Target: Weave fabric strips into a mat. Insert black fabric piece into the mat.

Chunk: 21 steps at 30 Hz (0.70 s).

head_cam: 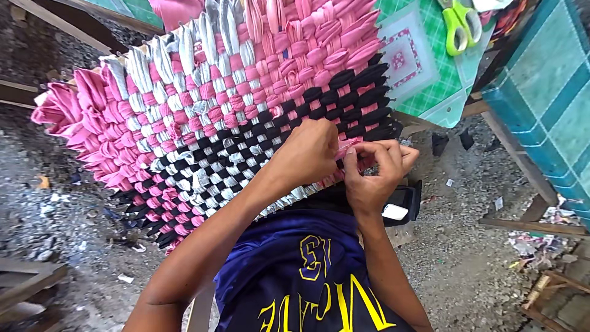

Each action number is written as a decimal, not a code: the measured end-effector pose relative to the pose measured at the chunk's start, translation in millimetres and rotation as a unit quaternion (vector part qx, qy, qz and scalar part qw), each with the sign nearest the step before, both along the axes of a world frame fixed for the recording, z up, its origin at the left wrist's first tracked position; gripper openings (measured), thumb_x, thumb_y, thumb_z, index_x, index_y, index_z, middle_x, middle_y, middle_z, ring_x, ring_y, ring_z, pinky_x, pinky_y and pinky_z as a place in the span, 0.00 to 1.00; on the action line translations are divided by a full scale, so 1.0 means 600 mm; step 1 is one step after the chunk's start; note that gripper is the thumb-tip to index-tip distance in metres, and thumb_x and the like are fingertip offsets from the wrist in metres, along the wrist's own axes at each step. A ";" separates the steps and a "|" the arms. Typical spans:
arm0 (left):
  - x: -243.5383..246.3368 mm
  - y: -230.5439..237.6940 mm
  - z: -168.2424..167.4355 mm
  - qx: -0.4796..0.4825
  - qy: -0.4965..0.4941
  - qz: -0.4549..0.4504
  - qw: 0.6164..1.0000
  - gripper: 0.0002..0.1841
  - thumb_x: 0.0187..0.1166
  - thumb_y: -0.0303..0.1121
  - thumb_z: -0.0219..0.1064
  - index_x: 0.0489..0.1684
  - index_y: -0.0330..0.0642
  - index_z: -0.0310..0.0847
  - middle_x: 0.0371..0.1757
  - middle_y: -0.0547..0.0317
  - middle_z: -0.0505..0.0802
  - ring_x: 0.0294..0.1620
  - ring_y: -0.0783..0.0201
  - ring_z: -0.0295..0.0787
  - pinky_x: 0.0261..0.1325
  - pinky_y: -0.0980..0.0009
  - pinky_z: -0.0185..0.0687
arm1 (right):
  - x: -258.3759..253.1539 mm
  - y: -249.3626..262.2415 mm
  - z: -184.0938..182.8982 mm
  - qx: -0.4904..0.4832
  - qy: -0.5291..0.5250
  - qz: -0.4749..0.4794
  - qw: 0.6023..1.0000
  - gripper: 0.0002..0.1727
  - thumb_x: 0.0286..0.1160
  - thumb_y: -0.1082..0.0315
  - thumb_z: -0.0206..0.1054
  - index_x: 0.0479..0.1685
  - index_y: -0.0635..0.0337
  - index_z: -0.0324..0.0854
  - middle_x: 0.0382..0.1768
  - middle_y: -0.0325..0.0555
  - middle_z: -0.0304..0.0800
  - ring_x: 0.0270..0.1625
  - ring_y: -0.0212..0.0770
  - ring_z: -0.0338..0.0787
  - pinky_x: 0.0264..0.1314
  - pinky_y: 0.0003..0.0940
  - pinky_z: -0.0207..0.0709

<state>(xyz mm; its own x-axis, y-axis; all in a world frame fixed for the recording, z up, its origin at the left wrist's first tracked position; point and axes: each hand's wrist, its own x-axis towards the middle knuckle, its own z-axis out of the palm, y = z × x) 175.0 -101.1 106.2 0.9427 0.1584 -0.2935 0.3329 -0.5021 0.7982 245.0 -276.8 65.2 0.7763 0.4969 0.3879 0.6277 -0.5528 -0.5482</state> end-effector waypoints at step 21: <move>-0.003 -0.005 -0.004 0.037 -0.026 -0.019 0.999 0.03 0.72 0.29 0.69 0.34 0.44 0.88 0.27 0.62 0.89 0.29 0.63 0.86 0.33 0.58 0.80 | -0.006 0.007 0.007 -0.010 -0.008 -0.002 1.000 0.07 0.75 0.59 0.73 0.41 0.50 0.93 0.39 0.37 0.87 0.59 0.45 0.78 0.66 0.48 0.63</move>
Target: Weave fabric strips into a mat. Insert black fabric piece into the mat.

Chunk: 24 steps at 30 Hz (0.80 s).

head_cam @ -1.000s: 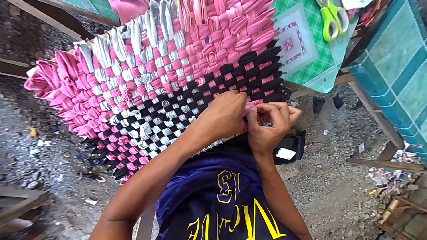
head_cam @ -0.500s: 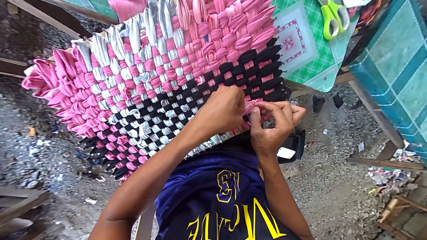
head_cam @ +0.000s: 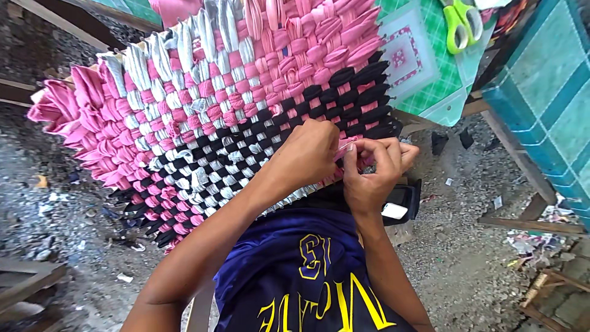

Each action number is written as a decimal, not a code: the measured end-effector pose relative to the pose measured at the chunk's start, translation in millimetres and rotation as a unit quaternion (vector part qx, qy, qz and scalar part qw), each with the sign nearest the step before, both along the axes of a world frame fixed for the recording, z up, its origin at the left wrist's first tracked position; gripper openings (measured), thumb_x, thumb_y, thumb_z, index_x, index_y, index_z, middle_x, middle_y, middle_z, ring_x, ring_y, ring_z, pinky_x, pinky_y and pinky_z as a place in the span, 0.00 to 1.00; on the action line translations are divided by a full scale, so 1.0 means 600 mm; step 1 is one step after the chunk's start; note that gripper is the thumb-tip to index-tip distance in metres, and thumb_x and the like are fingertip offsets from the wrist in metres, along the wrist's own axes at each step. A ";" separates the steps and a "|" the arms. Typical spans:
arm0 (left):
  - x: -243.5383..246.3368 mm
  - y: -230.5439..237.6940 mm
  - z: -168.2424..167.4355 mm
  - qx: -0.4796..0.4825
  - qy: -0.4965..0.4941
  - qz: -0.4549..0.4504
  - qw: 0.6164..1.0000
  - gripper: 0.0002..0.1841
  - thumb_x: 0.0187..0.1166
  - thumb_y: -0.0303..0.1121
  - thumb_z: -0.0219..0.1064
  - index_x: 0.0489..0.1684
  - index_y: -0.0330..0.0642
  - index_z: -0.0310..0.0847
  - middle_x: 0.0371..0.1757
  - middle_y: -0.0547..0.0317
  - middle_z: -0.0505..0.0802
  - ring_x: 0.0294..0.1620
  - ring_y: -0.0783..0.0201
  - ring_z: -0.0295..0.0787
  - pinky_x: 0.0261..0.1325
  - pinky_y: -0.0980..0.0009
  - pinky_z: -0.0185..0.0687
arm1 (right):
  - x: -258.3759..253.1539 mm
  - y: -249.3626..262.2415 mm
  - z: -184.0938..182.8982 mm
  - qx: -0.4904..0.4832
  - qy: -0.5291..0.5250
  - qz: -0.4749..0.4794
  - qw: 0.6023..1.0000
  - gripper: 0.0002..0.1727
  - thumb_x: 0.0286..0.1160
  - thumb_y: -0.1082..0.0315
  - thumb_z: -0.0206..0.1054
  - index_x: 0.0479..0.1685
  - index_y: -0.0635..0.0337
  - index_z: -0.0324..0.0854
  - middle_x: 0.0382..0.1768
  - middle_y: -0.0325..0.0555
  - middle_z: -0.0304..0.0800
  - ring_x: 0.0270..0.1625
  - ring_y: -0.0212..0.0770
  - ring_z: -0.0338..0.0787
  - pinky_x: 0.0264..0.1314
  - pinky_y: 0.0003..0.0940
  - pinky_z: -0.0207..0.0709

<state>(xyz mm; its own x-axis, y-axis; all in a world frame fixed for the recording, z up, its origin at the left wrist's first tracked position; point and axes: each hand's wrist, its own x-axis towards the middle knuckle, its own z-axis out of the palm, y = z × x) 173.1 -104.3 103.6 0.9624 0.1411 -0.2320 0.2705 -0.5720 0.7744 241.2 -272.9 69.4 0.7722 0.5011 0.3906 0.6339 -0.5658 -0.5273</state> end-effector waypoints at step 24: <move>0.002 0.000 0.018 0.025 0.014 -0.050 0.998 0.04 0.72 0.30 0.70 0.33 0.42 0.89 0.31 0.57 0.91 0.35 0.57 0.89 0.37 0.52 0.83 | 0.001 -0.008 -0.008 -0.006 0.082 0.001 0.997 0.09 0.81 0.58 0.67 0.46 0.50 0.89 0.44 0.38 0.84 0.61 0.43 0.78 0.70 0.47 0.63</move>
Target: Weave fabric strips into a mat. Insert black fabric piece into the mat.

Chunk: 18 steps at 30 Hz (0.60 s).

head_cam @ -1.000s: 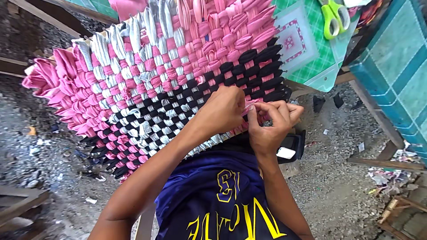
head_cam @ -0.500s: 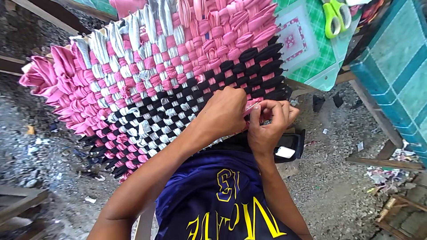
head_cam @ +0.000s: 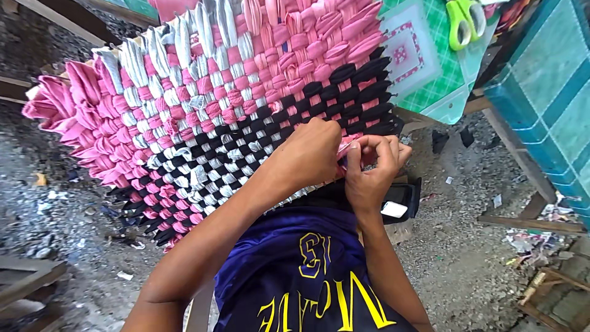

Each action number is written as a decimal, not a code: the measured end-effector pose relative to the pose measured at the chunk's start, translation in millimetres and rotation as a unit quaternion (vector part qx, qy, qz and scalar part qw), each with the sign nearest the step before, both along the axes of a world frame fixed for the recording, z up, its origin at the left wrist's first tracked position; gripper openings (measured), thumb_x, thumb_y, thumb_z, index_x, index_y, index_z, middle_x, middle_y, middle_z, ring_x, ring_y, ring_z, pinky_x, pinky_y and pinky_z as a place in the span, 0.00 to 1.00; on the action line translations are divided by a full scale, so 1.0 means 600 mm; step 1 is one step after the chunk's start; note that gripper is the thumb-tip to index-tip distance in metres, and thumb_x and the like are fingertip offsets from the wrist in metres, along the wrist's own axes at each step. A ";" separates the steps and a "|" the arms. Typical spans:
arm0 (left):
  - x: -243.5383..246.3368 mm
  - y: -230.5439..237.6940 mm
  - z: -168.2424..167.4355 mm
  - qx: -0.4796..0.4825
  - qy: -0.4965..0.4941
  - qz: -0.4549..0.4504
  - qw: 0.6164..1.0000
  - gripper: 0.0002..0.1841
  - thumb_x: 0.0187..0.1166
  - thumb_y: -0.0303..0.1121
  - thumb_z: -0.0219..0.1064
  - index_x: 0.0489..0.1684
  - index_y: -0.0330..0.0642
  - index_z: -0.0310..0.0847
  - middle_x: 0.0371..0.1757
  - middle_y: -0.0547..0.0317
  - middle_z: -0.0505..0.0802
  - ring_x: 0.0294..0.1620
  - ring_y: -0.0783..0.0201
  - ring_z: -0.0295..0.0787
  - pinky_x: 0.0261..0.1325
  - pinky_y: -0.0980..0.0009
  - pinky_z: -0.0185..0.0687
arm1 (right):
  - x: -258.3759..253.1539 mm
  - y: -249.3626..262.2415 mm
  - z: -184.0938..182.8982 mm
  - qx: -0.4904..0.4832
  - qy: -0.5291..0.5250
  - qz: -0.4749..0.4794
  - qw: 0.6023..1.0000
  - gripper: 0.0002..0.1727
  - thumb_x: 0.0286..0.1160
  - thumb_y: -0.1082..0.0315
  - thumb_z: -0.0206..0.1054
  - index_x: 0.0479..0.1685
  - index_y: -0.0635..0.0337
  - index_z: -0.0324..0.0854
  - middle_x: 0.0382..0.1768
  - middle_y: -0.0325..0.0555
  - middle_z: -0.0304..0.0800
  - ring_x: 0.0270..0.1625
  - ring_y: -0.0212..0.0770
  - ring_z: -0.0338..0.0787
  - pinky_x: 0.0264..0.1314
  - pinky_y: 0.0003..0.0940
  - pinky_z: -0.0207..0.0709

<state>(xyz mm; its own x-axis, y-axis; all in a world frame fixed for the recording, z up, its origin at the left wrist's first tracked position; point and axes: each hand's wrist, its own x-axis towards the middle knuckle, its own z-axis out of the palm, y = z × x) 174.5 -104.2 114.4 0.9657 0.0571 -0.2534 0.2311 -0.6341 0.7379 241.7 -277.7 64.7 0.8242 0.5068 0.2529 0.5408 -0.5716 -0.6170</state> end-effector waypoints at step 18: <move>0.028 -0.022 -0.013 0.048 -0.055 0.047 0.996 0.07 0.74 0.32 0.69 0.35 0.40 0.90 0.39 0.51 0.89 0.45 0.51 0.88 0.45 0.51 0.83 | 0.000 -0.003 -0.003 0.003 -0.001 0.003 1.000 0.09 0.81 0.58 0.68 0.47 0.50 0.89 0.43 0.39 0.83 0.59 0.43 0.78 0.67 0.46 0.65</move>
<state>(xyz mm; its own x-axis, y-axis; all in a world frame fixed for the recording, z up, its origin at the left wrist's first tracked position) 191.0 -117.3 106.6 0.9766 0.1673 -0.1355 0.2138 -0.6819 0.6995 241.6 -279.3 62.8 0.8210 0.5095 0.2576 0.5451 -0.5653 -0.6192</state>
